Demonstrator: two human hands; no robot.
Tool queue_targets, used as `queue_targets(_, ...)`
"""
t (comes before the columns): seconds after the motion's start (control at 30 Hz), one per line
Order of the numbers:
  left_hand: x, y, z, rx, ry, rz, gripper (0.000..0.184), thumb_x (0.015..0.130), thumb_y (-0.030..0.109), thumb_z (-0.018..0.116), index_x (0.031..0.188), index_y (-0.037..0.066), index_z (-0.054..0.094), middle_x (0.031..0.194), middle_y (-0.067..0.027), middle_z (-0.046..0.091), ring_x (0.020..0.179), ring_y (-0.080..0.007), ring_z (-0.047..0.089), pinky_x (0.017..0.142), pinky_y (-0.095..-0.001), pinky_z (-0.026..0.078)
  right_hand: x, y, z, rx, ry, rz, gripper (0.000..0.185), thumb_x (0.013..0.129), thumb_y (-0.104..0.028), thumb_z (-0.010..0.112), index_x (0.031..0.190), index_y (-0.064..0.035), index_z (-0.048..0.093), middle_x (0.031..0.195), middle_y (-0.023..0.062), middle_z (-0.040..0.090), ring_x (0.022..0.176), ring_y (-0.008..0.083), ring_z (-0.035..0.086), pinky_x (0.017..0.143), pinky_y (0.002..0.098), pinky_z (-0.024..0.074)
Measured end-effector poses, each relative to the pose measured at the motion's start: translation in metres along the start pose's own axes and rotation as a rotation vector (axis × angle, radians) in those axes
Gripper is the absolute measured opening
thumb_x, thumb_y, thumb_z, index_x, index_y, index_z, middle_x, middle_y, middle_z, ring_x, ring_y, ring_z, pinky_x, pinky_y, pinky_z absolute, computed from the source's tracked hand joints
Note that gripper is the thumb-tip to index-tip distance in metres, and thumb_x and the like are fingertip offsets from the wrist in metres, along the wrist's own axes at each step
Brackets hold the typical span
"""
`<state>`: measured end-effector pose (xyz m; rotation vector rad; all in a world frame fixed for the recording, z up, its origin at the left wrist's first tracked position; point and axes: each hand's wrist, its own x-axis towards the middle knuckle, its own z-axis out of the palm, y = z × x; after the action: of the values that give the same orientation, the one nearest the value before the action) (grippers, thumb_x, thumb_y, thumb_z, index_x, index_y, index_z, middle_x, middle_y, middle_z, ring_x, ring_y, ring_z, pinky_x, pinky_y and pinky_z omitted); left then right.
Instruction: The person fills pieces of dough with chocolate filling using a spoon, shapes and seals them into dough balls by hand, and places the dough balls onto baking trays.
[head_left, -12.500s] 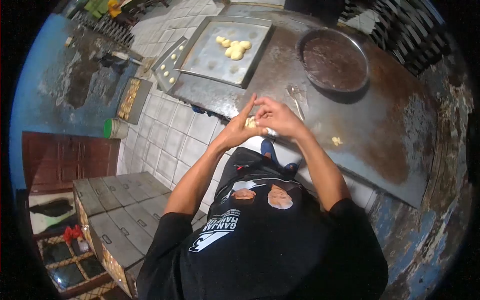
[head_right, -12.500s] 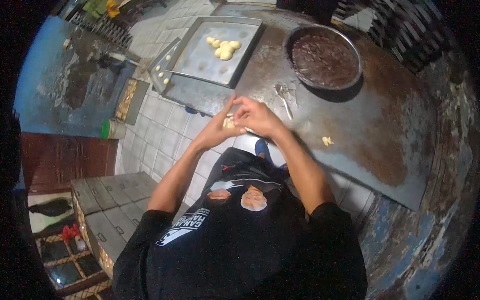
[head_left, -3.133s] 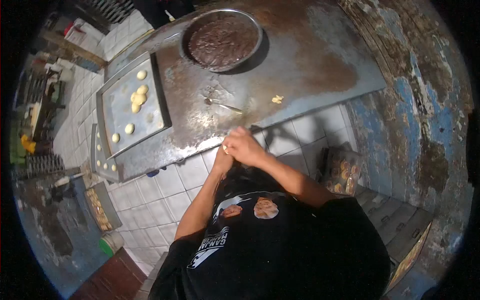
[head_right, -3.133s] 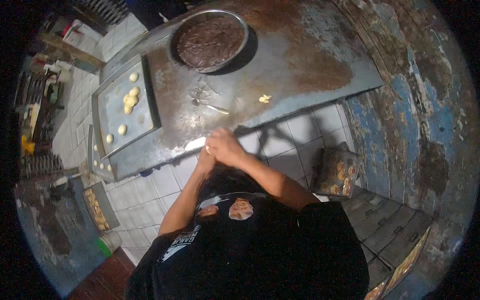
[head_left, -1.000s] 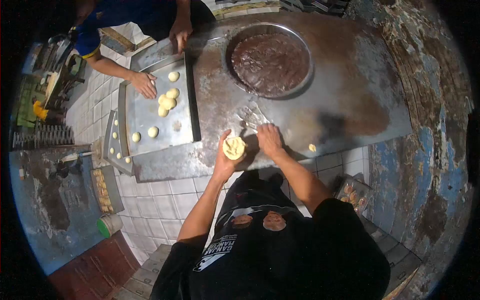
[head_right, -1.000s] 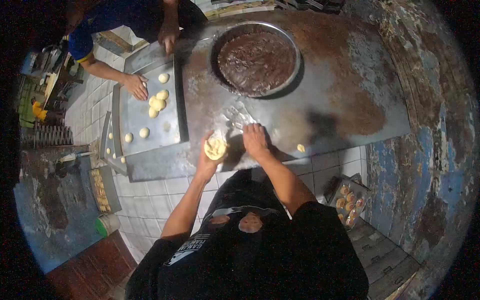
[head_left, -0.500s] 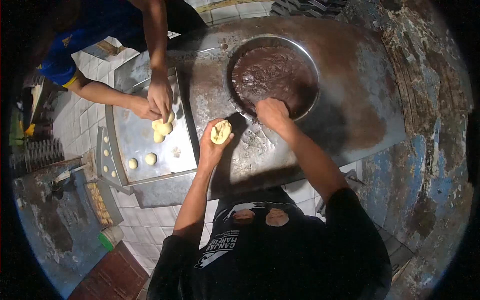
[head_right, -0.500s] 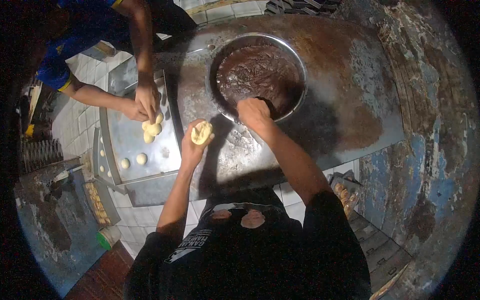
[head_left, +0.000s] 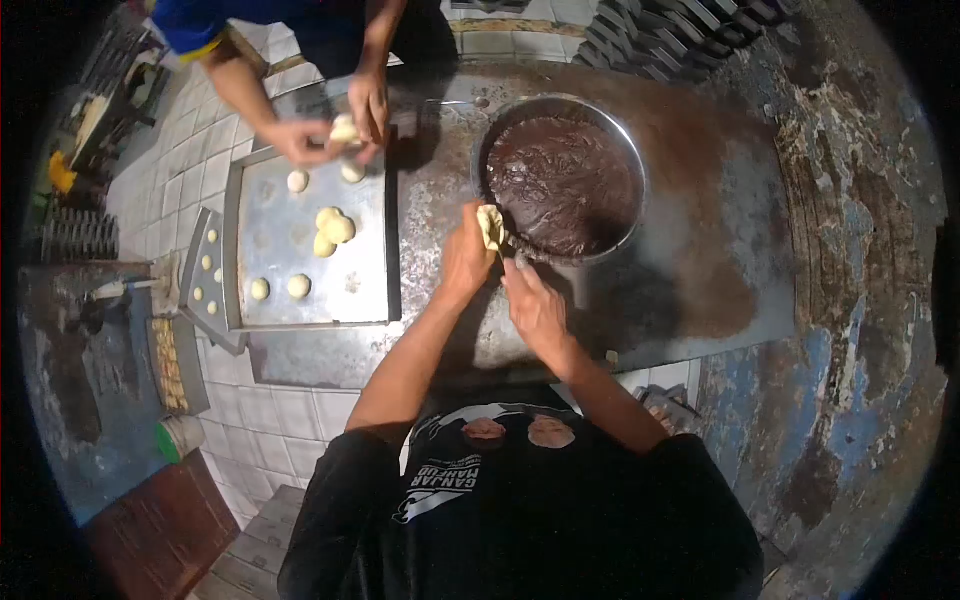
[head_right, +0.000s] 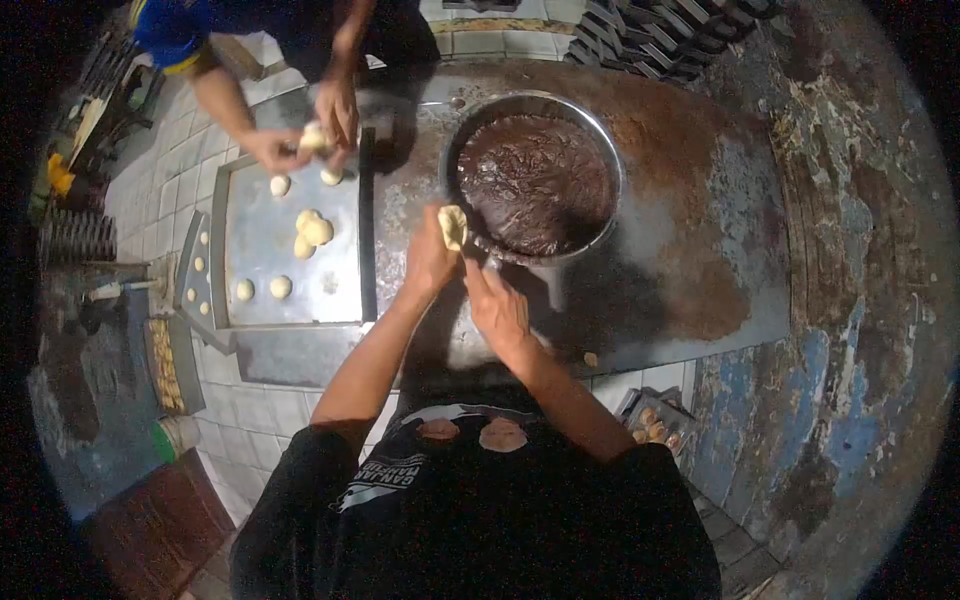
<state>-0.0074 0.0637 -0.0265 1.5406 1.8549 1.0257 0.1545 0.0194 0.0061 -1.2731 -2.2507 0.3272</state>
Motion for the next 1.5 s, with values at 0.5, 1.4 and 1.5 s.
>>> queue_targets(0.5, -0.157, 0.037, 0.029, -0.507, -0.287, -0.167, 0.073, 0.075, 0.001, 0.083, 0.134, 0.009, 0.042, 0.114, -0.0038, 0.061, 0.106, -0.0156, 0.06, 0.093, -0.0328, 0.051, -0.062, 0.003, -0.072, 0.718, -0.24, 0.516, 0.044, 0.092, -0.006, 0.063, 0.135, -0.0013, 0.056, 0.112, 0.0208, 0.069, 0.104, 0.0348, 0.068, 0.091, 0.0413, 0.0528)
queue_targets(1.4, -0.288, 0.1, -0.081, -0.281, -0.12, -0.094, 0.051, 0.101, 0.043, 0.059, 0.14, 0.01, 0.062, 0.102, -0.0201, 0.071, 0.101, -0.0266, 0.069, 0.095, -0.0367, 0.049, -0.128, -0.054, -0.094, 1.212, -0.141, 0.016, 0.048, 0.091, -0.002, 0.07, 0.136, 0.0041, 0.053, 0.112, 0.0121, 0.068, 0.099, 0.0172, 0.067, 0.085, 0.0291, 0.0558)
queue_targets(1.5, -0.297, 0.087, -0.099, -0.242, -0.064, -0.165, 0.058, 0.098, 0.042, 0.062, 0.145, 0.009, 0.055, 0.103, -0.0181, 0.071, 0.103, -0.0244, 0.067, 0.093, -0.0354, 0.049, -0.103, -0.077, -0.089, 1.239, -0.765, 0.125, 0.049, 0.092, -0.002, 0.066, 0.138, 0.0036, 0.05, 0.107, 0.0099, 0.068, 0.099, 0.0156, 0.065, 0.09, 0.0298, 0.0528)
